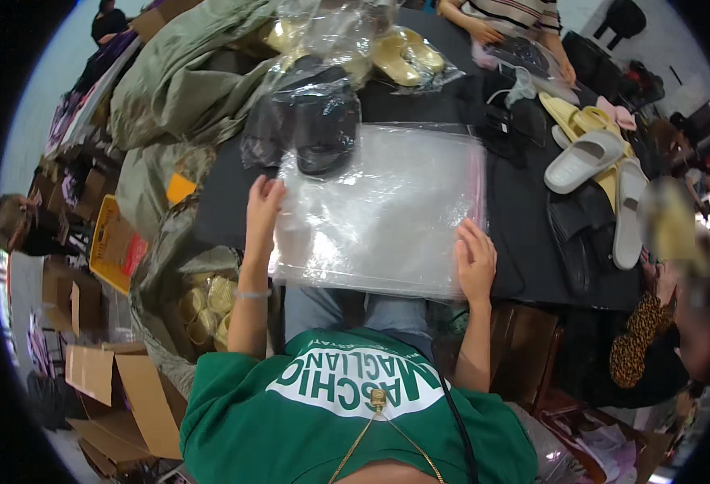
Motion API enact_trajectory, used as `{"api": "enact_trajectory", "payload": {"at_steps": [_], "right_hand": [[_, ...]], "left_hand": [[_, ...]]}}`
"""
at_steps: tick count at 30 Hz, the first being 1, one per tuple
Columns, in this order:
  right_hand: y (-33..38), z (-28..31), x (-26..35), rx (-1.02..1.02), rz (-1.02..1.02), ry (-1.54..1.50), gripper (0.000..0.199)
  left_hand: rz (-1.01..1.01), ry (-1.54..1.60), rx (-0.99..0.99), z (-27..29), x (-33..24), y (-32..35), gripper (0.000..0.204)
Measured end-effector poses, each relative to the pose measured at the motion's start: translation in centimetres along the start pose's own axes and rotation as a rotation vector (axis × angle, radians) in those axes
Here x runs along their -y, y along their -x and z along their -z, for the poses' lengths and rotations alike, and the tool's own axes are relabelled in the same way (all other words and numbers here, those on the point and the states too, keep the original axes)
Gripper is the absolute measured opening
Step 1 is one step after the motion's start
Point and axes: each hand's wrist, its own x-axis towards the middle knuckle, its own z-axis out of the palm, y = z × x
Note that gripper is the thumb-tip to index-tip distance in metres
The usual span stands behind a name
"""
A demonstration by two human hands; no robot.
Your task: Packing pairs of slides and sandals into individual plastic bags and organizing them for shipment.
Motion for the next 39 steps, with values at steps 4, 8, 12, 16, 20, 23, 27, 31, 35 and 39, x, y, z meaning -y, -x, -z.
{"api": "enact_trajectory", "payload": {"at_steps": [4, 8, 12, 16, 20, 23, 27, 31, 35, 39], "right_hand": [[0.1, 0.1, 0.1, -0.031, -0.006, 0.024, 0.025], [0.3, 0.0, 0.0, -0.073, 0.035, 0.032, 0.024], [0.5, -0.4, 0.1, -0.059, 0.018, 0.017, 0.024], [0.7, -0.1, 0.2, -0.066, -0.012, -0.003, 0.024], [1.0, 0.2, 0.0, -0.061, -0.026, -0.021, 0.024], [1.1, 0.2, 0.1, -0.077, -0.006, -0.012, 0.024], [1.1, 0.2, 0.2, -0.097, 0.013, -0.004, 0.023], [1.2, 0.0, 0.0, -0.064, -0.02, -0.021, 0.026], [1.2, -0.2, 0.2, -0.053, -0.019, -0.024, 0.026], [1.2, -0.5, 0.0, -0.044, -0.028, -0.011, 0.026]], "left_hand": [[0.359, 0.711, 0.165, -1.7, 0.4, -2.9, 0.036], [0.37, 0.746, 0.043, -2.7, 2.4, -5.5, 0.027], [0.502, 0.78, -0.177, -3.7, 2.9, -5.0, 0.025], [0.756, 0.803, -0.195, -5.6, 3.0, -4.6, 0.028], [0.552, 0.735, -0.1, -6.7, 4.3, -5.8, 0.029], [0.584, 0.759, -0.224, -7.9, 3.8, -6.9, 0.025], [0.355, 0.804, -0.239, -9.5, 2.0, -6.0, 0.017], [0.165, 0.731, -0.421, -9.3, -1.3, -4.3, 0.023], [-0.182, 0.804, -0.37, -7.1, -5.2, -1.8, 0.022], [-0.198, 0.697, -0.254, -3.4, -7.1, 1.8, 0.022]]}}
